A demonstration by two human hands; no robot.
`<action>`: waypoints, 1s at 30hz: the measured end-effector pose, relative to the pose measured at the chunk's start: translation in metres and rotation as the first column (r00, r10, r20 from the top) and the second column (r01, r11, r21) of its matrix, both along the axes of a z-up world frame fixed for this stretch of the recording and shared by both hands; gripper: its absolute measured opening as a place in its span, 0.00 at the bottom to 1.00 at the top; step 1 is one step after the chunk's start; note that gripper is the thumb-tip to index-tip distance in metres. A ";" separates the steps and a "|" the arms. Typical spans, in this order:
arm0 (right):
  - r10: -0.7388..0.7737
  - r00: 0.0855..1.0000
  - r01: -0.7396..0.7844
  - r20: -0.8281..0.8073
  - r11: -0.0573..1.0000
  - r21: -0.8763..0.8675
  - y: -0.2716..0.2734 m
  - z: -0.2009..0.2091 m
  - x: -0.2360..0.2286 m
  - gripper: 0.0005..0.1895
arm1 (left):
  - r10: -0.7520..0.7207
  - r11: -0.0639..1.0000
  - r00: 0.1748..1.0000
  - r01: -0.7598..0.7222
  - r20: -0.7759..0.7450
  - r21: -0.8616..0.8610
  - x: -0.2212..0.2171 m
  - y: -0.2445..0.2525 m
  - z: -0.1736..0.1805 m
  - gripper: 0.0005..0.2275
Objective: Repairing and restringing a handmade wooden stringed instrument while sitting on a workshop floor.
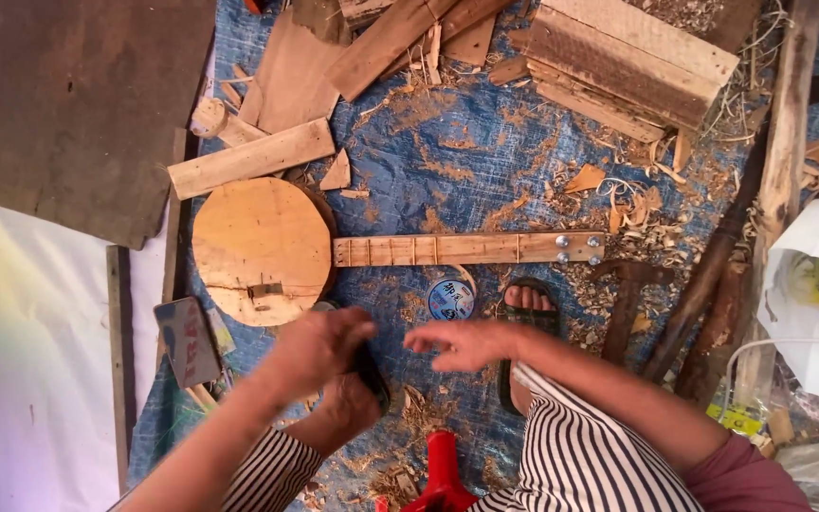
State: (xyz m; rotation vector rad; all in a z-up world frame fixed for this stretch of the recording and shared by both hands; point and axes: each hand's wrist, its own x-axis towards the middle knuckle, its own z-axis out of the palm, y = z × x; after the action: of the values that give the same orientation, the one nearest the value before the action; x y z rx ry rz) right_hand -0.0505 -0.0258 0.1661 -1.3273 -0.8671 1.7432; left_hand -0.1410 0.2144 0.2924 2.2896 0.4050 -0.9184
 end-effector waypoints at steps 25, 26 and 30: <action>-0.110 0.831 0.374 0.546 0.837 -0.400 -0.135 -0.018 0.069 0.08 | -0.570 0.817 0.710 0.436 -0.415 -0.376 -0.022 0.029 -0.105 0.11; -0.167 0.765 0.446 0.621 0.834 -0.325 -0.147 -0.003 0.081 0.07 | -0.563 0.819 0.748 0.450 -0.351 -0.355 -0.026 0.027 -0.112 0.11; -0.298 0.479 0.664 0.825 0.738 -0.119 -0.164 0.041 0.132 0.13 | -0.596 0.794 0.744 0.491 -0.301 -0.359 -0.009 0.018 -0.102 0.13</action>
State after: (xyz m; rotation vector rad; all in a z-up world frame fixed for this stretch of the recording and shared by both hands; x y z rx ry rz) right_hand 0.0812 -0.1899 0.2068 -2.4433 -0.3911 0.8483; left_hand -0.1497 0.2329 0.1903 1.9869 -0.2539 -1.6490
